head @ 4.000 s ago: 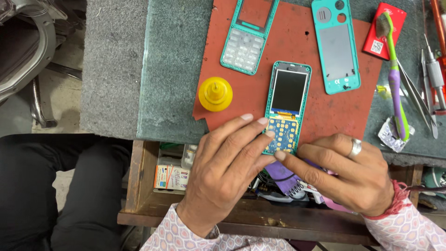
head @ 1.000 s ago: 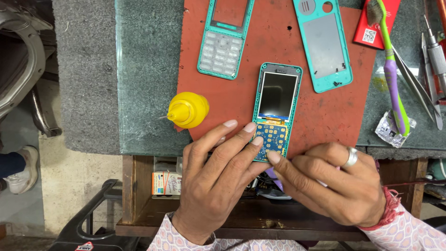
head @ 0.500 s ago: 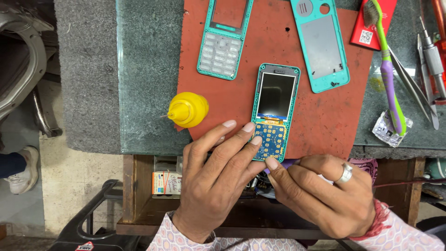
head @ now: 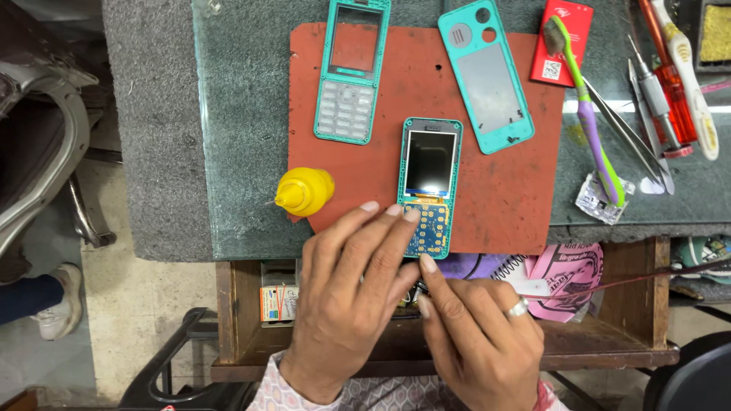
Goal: The person disassembles a teal feature phone at a repair workbench, prying the keypad frame off by hand, removing the battery, opening a workbench drawer, separating the display and main board from the housing, and brushing the exposed keypad board with a toothbrush. They then apply liquid from a yellow squeeze bottle onto the board and continue brushing it.
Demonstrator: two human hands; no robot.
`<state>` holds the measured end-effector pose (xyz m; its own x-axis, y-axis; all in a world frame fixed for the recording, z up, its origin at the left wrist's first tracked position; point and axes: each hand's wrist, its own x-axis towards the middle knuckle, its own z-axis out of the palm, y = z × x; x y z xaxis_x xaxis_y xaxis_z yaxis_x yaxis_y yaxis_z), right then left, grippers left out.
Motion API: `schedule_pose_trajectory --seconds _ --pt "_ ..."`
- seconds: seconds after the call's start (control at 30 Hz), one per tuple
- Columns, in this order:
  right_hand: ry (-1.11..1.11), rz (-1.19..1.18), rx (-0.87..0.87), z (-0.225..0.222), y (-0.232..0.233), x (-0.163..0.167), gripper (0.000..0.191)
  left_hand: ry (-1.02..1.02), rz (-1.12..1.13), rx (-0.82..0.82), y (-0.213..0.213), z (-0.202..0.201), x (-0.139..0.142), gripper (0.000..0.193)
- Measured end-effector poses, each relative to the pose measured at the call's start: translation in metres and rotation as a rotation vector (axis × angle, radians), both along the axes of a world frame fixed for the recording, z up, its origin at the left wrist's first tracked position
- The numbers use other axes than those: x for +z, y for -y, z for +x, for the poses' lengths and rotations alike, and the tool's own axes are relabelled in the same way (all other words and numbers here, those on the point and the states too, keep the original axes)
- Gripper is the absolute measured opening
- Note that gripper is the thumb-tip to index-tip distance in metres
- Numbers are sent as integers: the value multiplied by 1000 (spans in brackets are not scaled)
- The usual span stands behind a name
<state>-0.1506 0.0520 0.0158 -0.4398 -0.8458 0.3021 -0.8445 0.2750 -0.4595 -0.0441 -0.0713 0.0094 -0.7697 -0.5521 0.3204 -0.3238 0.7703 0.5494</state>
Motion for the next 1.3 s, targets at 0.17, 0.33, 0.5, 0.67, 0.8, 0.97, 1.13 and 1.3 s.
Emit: schedule_pose_trajectory --seconds 0.17,0.33,0.5,0.67,0.8,0.97,1.13,1.3 --pt "116 -22 -53 -11 -3 0 52 15 28 14 4 -3 7 61" --pt "454 -68 -119 -17 -6 4 47 -47 -8 117 -18 -7 7 52" --pt "497 -158 -166 -26 -10 8 40 -56 21 115 -32 -12 6 53" --pt "179 -72 -113 -38 -18 9 38 -22 -13 29 -19 -19 10 69" --pt "165 -34 -84 -39 -19 10 39 47 3 -72 6 -25 15 91" --pt "172 -4 -77 -37 -13 8 41 59 106 -109 24 -37 15 105" --pt "141 27 -88 -36 -10 8 43 54 168 -107 28 -43 11 108" --pt "96 40 -102 -37 -9 6 41 28 57 -64 21 -38 10 101"
